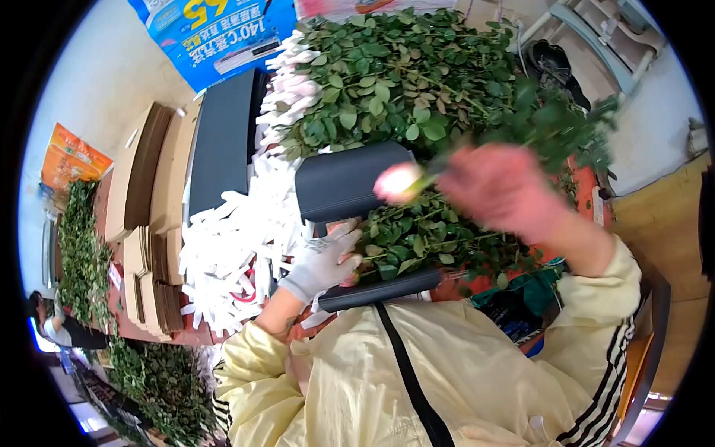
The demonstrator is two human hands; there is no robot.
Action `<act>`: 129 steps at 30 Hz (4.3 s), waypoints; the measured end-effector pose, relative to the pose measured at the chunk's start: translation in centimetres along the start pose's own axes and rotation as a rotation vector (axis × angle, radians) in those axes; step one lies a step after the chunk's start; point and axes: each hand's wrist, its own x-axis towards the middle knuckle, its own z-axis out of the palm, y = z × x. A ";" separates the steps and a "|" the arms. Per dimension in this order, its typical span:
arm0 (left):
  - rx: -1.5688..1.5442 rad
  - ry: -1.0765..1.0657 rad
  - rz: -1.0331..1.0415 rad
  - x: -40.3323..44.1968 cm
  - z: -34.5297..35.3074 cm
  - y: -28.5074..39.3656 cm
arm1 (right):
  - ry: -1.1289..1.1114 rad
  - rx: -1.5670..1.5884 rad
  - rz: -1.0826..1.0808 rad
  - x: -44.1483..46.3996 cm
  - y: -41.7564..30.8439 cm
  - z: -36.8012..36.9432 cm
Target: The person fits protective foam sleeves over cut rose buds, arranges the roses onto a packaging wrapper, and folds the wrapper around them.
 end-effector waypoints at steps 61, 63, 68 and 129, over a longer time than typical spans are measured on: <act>-0.197 0.198 -0.170 -1.1 1.5 -4.1 | -0.171 -2.481 0.109 8.9 15.9 -7.2; -0.199 0.223 -0.150 -0.8 1.2 -5.0 | -0.227 -2.530 0.195 8.9 15.8 -6.4; -0.093 0.093 -0.083 -0.2 1.8 -5.7 | -0.171 -2.462 0.200 8.5 15.6 -6.9; -0.150 -0.022 -0.225 -0.4 1.4 -4.6 | -0.338 -2.224 0.025 6.8 18.7 -5.7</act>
